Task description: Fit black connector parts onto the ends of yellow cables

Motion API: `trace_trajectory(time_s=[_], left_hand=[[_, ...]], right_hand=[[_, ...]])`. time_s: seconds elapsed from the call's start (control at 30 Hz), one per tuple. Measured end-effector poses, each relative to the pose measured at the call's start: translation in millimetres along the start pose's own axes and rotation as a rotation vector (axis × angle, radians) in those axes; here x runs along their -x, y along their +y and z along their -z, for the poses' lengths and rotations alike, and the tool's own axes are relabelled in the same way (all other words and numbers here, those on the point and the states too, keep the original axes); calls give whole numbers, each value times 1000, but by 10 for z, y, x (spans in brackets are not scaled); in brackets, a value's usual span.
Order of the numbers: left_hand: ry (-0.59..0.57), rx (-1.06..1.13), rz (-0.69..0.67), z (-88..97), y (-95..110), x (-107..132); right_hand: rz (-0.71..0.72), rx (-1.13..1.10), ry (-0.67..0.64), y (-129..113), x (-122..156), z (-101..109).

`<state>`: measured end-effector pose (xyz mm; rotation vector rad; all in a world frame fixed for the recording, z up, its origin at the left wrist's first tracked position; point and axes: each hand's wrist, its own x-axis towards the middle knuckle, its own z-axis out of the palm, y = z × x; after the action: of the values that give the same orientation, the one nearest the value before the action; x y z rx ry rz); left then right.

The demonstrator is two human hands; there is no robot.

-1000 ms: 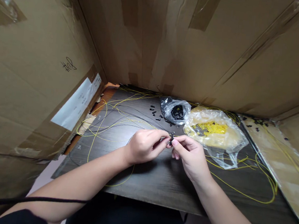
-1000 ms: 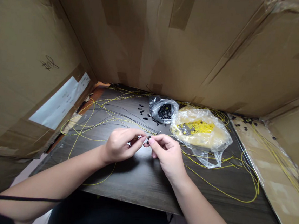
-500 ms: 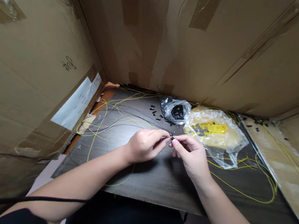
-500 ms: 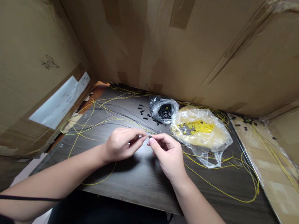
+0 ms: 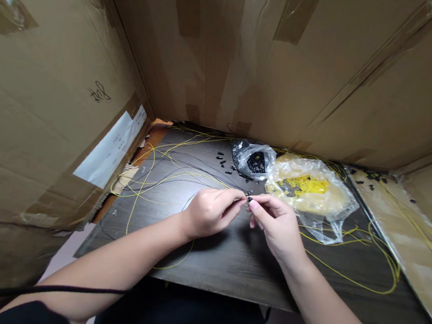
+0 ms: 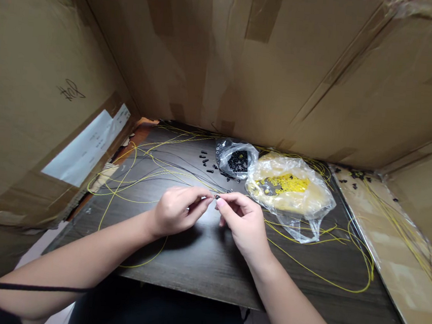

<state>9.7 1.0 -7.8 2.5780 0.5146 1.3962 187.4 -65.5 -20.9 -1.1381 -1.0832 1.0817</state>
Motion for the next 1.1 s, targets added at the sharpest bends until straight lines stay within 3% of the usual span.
trace_trajectory(time_s=[0.7, 1.1], left_hand=[[-28, 81, 115, 9, 14, -17], [-96, 40, 19, 34, -29, -48]], right_hand=[[-55, -21, -12, 11, 4, -8], [-16, 24, -26, -2, -15, 8]])
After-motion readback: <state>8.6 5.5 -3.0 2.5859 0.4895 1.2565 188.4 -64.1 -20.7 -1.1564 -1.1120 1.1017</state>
